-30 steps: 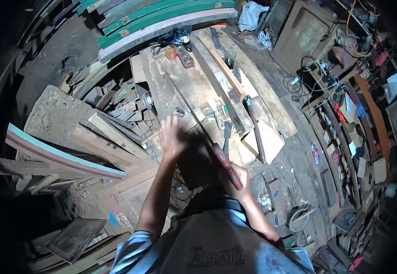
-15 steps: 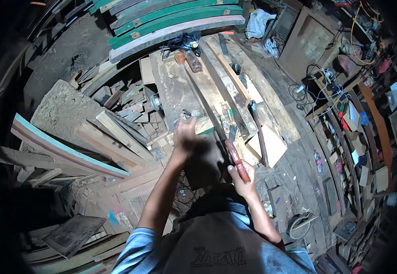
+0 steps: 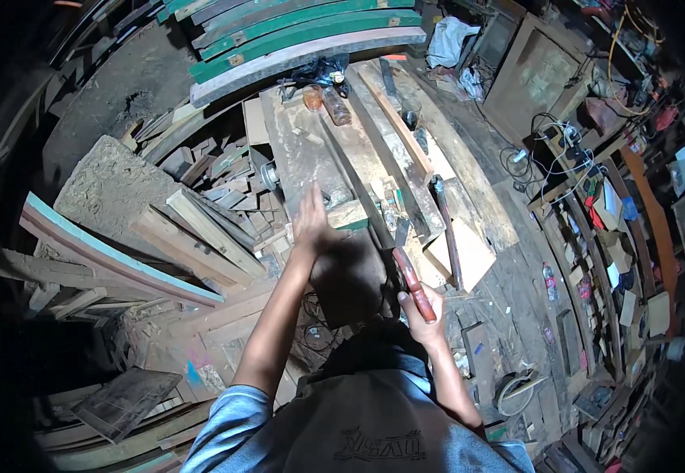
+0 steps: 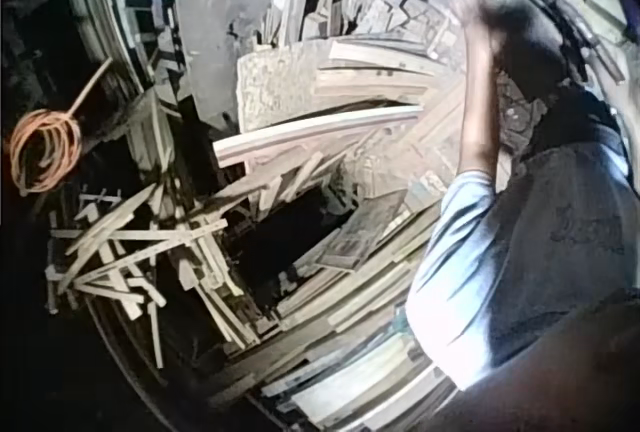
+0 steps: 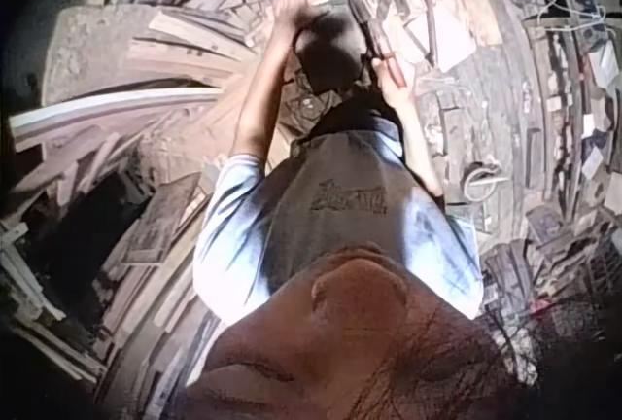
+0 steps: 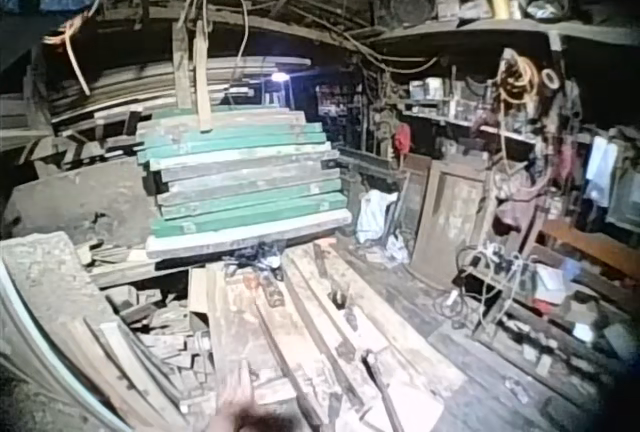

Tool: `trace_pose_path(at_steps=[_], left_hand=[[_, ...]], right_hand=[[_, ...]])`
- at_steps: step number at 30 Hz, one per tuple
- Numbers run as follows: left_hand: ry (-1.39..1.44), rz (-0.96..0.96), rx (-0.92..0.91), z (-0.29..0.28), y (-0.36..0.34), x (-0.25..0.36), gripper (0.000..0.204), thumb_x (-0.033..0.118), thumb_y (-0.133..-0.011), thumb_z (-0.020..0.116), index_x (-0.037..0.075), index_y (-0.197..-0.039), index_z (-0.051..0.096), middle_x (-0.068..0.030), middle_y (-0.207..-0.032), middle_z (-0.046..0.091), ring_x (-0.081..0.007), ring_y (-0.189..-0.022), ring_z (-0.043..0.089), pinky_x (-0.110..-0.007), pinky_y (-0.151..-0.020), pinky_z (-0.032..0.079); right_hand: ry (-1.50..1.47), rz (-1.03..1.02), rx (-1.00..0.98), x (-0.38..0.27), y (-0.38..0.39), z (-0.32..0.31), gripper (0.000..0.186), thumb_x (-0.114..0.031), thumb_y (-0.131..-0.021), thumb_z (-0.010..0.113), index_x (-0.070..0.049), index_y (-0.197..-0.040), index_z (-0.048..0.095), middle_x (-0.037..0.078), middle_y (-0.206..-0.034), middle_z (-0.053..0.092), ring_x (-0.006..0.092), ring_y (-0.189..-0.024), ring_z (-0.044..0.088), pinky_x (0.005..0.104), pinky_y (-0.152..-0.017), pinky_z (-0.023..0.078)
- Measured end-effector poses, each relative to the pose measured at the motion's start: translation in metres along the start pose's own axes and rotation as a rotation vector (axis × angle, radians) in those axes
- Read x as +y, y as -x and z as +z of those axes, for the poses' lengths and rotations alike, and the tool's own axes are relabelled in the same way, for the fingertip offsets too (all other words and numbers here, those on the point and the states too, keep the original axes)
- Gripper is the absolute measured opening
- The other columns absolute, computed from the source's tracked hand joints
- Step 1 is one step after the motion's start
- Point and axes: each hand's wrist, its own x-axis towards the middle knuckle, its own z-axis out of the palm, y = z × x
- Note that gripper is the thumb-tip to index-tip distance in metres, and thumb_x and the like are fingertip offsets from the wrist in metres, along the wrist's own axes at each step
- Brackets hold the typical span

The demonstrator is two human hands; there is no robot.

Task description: Using a hand saw and hammer to cut and join wooden components in a workshop.

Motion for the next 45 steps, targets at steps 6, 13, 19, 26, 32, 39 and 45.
trace_pose_path(at_steps=[6, 13, 19, 26, 32, 39, 45], left_hand=[[0.126, 0.038, -0.325, -0.013, -0.018, -0.01, 0.108, 0.04, -0.065, 0.089, 0.013, -0.152, 0.032, -0.019, -0.14, 0.059, -0.0374, -0.131, 0.055, -0.053, -0.107, 0.044], [0.137, 0.114, -0.233, -0.004, -0.019, -0.013, 0.1, 0.045, -0.064, 0.089, 0.013, -0.145, 0.039, -0.0221, -0.126, 0.066, -0.0407, -0.12, 0.061, -0.053, -0.102, 0.046], [0.056, 0.232, 0.231, 0.017, 0.007, -0.013, 0.096, 0.052, -0.055, 0.091, 0.005, -0.131, 0.055, -0.0226, -0.099, 0.067, -0.0395, -0.091, 0.068, -0.05, -0.079, 0.054], [0.002, 0.275, 0.235, 0.017, 0.002, -0.015, 0.087, 0.053, -0.052, 0.089, 0.005, -0.118, 0.061, -0.0152, -0.096, 0.068, -0.0336, -0.088, 0.069, -0.048, -0.074, 0.054], [0.009, 0.139, -0.022, 0.01, -0.001, -0.01, 0.084, 0.05, -0.058, 0.086, 0.004, -0.123, 0.06, -0.0197, -0.104, 0.068, -0.0366, -0.104, 0.065, -0.054, -0.084, 0.046], [-0.078, 0.224, 0.128, 0.016, 0.0, -0.001, 0.06, 0.038, -0.062, 0.086, 0.012, -0.113, 0.068, -0.0146, -0.098, 0.066, -0.0317, -0.098, 0.065, -0.05, -0.081, 0.048], [-0.088, 0.262, 0.254, 0.035, 0.006, -0.021, 0.052, 0.035, -0.06, 0.085, 0.016, -0.105, 0.068, -0.0106, -0.096, 0.065, -0.0296, -0.096, 0.065, -0.048, -0.072, 0.051]], right_hand=[[0.01, -0.059, -0.03, 0.004, -0.006, 0.005, 0.026, -0.014, -0.091, 0.071, -0.005, -0.074, 0.054, -0.001, -0.062, 0.047, 0.0079, -0.06, 0.044, 0.0289, -0.057, 0.039], [-0.023, -0.046, 0.018, 0.001, -0.01, 0.009, 0.024, -0.014, -0.092, 0.07, -0.003, -0.075, 0.056, -0.003, -0.061, 0.047, 0.0068, -0.06, 0.042, 0.0282, -0.056, 0.037], [0.03, -0.082, 0.017, -0.001, 0.013, 0.014, 0.023, -0.013, -0.092, 0.069, -0.003, -0.075, 0.056, -0.002, -0.063, 0.047, 0.0065, -0.061, 0.043, 0.0278, -0.055, 0.036], [0.007, -0.121, 0.047, -0.011, -0.028, 0.027, 0.02, -0.015, -0.095, 0.066, -0.001, -0.081, 0.06, 0.0, -0.065, 0.048, 0.0076, -0.064, 0.043, 0.0276, -0.058, 0.038], [0.041, -0.073, 0.026, -0.003, -0.007, 0.028, 0.02, -0.014, -0.095, 0.066, 0.0, -0.082, 0.06, -0.003, -0.066, 0.046, 0.0067, -0.064, 0.041, 0.0277, -0.058, 0.037], [0.069, -0.144, 0.098, -0.004, -0.04, 0.039, 0.024, -0.013, -0.094, 0.069, -0.002, -0.076, 0.057, -0.003, -0.063, 0.047, 0.0056, -0.062, 0.042, 0.0279, -0.055, 0.036], [-0.036, -0.073, 0.023, -0.011, -0.02, 0.03, 0.024, -0.013, -0.094, 0.068, -0.001, -0.076, 0.057, -0.001, -0.066, 0.05, 0.0078, -0.063, 0.044, 0.0294, -0.057, 0.038]])
